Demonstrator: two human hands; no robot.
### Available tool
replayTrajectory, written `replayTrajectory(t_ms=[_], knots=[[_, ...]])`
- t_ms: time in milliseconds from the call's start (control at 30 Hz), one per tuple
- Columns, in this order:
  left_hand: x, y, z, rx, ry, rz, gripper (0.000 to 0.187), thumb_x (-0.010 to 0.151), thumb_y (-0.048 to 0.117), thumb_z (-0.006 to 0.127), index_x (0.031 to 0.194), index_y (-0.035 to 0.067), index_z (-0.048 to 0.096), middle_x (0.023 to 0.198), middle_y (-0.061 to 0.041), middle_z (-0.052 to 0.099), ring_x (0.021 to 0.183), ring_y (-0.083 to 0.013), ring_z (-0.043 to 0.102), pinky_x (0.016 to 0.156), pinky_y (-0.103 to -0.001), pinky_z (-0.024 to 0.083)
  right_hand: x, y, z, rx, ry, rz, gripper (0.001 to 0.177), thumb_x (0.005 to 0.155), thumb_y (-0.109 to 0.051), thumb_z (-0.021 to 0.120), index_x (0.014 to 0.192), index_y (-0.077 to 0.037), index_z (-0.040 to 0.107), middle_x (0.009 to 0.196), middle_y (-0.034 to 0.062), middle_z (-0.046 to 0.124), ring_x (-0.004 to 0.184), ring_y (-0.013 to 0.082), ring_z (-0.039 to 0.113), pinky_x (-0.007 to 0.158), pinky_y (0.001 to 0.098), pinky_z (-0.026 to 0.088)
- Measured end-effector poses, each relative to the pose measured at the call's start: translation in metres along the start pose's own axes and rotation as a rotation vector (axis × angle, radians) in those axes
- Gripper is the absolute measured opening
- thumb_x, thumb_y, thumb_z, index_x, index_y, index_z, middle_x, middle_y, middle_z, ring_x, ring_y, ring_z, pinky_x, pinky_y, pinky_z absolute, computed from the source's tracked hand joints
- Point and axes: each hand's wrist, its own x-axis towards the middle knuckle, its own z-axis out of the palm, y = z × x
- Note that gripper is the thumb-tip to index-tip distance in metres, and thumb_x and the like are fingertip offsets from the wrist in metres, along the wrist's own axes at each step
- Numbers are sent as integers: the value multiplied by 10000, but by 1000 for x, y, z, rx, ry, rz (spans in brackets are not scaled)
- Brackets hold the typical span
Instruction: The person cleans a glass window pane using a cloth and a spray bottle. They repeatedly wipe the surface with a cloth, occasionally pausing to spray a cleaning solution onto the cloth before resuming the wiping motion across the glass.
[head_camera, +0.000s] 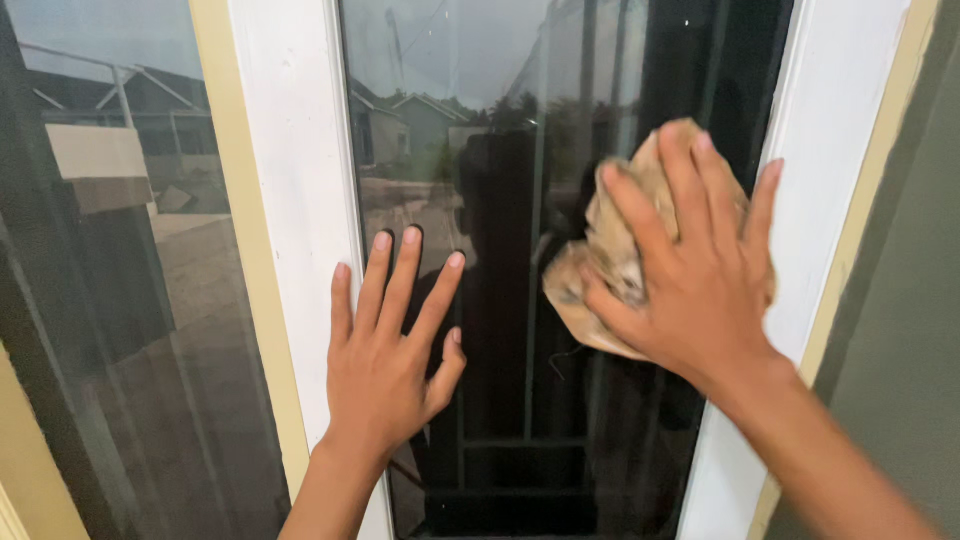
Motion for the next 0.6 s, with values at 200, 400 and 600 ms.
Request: replayTrajectory(t_ms=[200,400,600], knots=[[-2,-3,-5,-36,-1,10,632,880,234,653,1502,210,548,1621,-153,408,1525,-347,337,1245,-571,200,-5,-59,25,162,50,-106,842,828,-554,755,1543,-201,484,1623,277,312,1530,488,234,1223,725,146],[-3,0,-8,-63,42,-3,595,893,223,658,1482,200,578,1610,-130,444,1524,-323,363,1248,-553,226,-63,-56,17,98,9,-288,813,760,-564,782,1479,-273,536,1576,143,467,1489,351,387,1228,575,284],[-2,-1,-4,-33,66,2,590,866,220,660,1452,197,597,1590,-139,449,1508,-326,362,1236,-557,231,-51,-16,6,74,64,-166,771,734,-531,814,1414,-245,592,1561,136,477,1458,367,426,1213,587,309]])
